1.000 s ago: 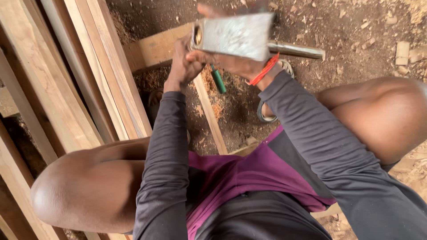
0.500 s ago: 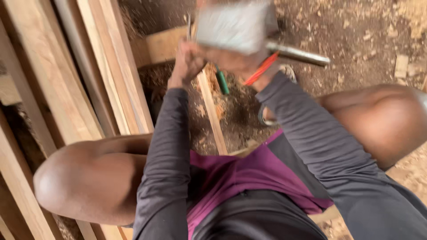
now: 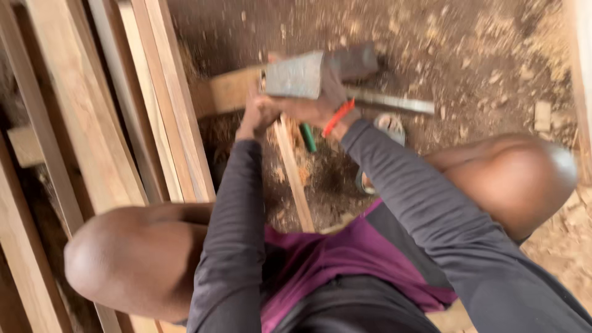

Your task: The person chisels a hole into a wooden beam using a hammer and a chisel while sitting on the floor.

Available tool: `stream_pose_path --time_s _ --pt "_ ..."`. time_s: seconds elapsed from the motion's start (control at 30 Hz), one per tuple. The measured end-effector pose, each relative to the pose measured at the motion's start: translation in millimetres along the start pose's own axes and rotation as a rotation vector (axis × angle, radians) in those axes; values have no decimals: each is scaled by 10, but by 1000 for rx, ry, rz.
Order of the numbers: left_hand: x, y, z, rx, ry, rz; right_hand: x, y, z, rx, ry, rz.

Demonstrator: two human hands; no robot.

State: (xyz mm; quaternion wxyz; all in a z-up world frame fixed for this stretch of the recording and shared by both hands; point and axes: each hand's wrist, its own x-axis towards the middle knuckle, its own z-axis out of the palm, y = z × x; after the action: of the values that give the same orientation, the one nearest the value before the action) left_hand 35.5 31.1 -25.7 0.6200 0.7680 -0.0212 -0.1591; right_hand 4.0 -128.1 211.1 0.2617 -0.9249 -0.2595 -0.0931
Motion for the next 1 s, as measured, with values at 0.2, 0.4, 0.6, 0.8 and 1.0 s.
stream_pose_path --time_s 0.2,0.4,0.6,0.8,1.0 --pt "71 -108 39 167 86 160 6 47 -171 843 -118 33" --pt "261 -22 42 292 126 359 19 -176 -339 583 -169 357" --pt "216 -411 166 134 126 315 -37 31 -118 639 18 2" --pt "107 -636 242 -623 -101 -20 -228 -22 22 770 -90 343" --pt "-289 -500 462 -12 246 319 -731 450 683 566 -376 327"
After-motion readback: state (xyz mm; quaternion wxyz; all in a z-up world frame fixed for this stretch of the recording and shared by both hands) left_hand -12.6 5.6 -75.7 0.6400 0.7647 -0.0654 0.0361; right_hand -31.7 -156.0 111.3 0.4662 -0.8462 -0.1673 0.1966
